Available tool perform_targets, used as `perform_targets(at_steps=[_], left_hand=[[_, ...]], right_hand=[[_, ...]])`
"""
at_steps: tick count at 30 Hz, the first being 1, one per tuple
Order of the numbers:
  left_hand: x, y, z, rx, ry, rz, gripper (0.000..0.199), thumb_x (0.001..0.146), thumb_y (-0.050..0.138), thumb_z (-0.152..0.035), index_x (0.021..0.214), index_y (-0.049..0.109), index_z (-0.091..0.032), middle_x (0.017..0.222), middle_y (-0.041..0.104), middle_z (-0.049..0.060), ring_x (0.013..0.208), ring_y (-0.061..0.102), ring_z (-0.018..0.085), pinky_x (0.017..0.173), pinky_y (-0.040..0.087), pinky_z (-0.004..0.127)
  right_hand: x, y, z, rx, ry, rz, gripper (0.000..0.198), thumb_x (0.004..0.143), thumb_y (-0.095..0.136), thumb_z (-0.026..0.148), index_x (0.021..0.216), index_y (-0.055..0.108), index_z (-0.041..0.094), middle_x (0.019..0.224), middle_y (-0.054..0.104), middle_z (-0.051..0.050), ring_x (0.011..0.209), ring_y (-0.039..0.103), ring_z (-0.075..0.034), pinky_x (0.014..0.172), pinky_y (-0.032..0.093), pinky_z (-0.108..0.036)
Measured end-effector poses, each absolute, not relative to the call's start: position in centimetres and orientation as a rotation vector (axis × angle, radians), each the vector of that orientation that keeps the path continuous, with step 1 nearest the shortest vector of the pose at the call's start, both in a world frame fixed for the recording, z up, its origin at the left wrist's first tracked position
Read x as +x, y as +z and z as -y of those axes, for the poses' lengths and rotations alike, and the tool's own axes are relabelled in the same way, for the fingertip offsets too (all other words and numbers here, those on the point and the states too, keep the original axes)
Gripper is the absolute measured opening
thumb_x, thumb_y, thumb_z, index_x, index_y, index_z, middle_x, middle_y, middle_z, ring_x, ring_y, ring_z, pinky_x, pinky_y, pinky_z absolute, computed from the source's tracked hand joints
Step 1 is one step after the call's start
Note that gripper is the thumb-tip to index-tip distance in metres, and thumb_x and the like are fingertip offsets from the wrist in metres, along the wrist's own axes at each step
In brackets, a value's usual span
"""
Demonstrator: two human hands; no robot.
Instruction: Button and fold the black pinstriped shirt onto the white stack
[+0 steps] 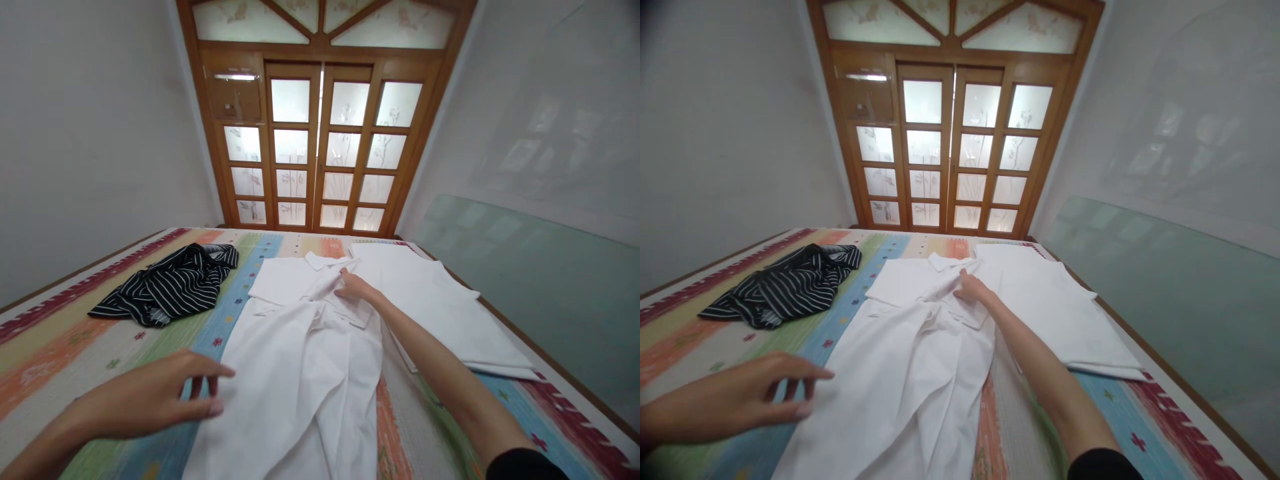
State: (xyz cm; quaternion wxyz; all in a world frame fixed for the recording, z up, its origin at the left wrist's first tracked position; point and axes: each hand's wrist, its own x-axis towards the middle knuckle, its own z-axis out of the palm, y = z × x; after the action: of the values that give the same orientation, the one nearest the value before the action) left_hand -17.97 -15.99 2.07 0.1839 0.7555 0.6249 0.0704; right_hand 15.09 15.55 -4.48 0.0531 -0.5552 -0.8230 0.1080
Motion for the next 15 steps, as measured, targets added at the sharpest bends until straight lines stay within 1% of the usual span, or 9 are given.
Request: perform_targets(at_steps=[2,3,4,7,9,11,13,15], left_hand=[[-16.6,2.8,11.8,2.179,0.264,-1.731,0.046,0.085,0.045,-0.056,0.115,0.067,-0.029,0.099,0.071,0.004,0.086,0.066,0.02,0.08,0.051,0.03],[-16.0,2.4,9.7,2.218,0.313,-1.751,0.047,0.087,0.043,-0.055,0.117,0.065,-0.026,0.106,0.07,0.006,0.092,0.065,0.021,0.085,0.05,0.032],[-15.5,1.7,7.5,2.265,0.348,-1.747,0.049,0.087,0.042,-0.053,0.122,0.061,-0.024,0.118,0.066,0.008,0.102,0.063,0.023,0.092,0.048,0.034],[-14.1,-1.7,1.6,2.357,0.366,-1.751,0.059,0.086,0.044,-0.047,0.136,0.048,-0.016,0.14,0.051,0.012,0.128,0.048,0.026,0.109,0.035,0.038],[-13.4,-3.7,-1.6,2.34,0.325,-1.839,0.064,0.085,0.044,-0.042,0.142,0.039,-0.014,0.147,0.041,0.015,0.135,0.04,0.027,0.111,0.031,0.041],[-12.9,-5.0,-3.9,2.274,0.231,-1.942,0.068,0.086,0.042,-0.04,0.147,0.03,-0.013,0.151,0.034,0.017,0.138,0.033,0.031,0.11,0.029,0.049],[-12.7,-5.6,-5.4,2.2,0.13,-2.007,0.071,0.087,0.038,-0.048,0.149,0.026,-0.015,0.154,0.027,0.018,0.14,0.027,0.037,0.107,0.025,0.061],[-12.8,-5.8,-6.3,2.149,0.064,-2.029,0.081,0.084,0.037,-0.063,0.15,0.024,-0.017,0.155,0.022,0.018,0.141,0.019,0.045,0.102,0.019,0.072]], right_hand=[[15.3,-4.6,-15.1,-1.693,0.374,2.457,0.074,0.074,0.074,0.03,0.135,0.038,0.009,0.113,0.066,-0.02,0.102,0.064,-0.029,0.081,0.048,-0.032],[15.6,-4.5,-15.0,-1.695,0.405,2.432,0.073,0.074,0.074,0.027,0.135,0.038,0.01,0.112,0.067,-0.019,0.102,0.064,-0.028,0.081,0.048,-0.031],[15.8,-4.2,-14.9,-1.695,0.437,2.405,0.072,0.073,0.074,0.025,0.135,0.039,0.011,0.112,0.067,-0.018,0.102,0.064,-0.028,0.082,0.048,-0.031],[17.2,-2.8,-14.9,-1.662,0.492,2.337,0.061,0.073,0.071,0.019,0.13,0.048,0.013,0.114,0.067,-0.016,0.106,0.063,-0.025,0.084,0.048,-0.028],[18.6,-1.5,-14.9,-1.622,0.486,2.288,0.048,0.072,0.069,0.017,0.119,0.059,0.015,0.115,0.067,-0.012,0.107,0.062,-0.023,0.086,0.047,-0.027],[20.3,0.0,-14.9,-1.588,0.52,2.233,0.033,0.07,0.066,0.015,0.103,0.068,0.015,0.108,0.07,-0.008,0.102,0.063,-0.023,0.085,0.047,-0.027],[21.9,1.2,-14.8,-1.559,0.645,2.128,0.024,0.068,0.063,0.014,0.09,0.072,0.014,0.094,0.073,-0.005,0.092,0.065,-0.022,0.08,0.047,-0.027],[23.0,2.2,-14.7,-1.524,0.818,1.953,0.02,0.066,0.062,0.015,0.083,0.072,0.014,0.082,0.073,-0.003,0.083,0.065,-0.02,0.075,0.048,-0.027]])
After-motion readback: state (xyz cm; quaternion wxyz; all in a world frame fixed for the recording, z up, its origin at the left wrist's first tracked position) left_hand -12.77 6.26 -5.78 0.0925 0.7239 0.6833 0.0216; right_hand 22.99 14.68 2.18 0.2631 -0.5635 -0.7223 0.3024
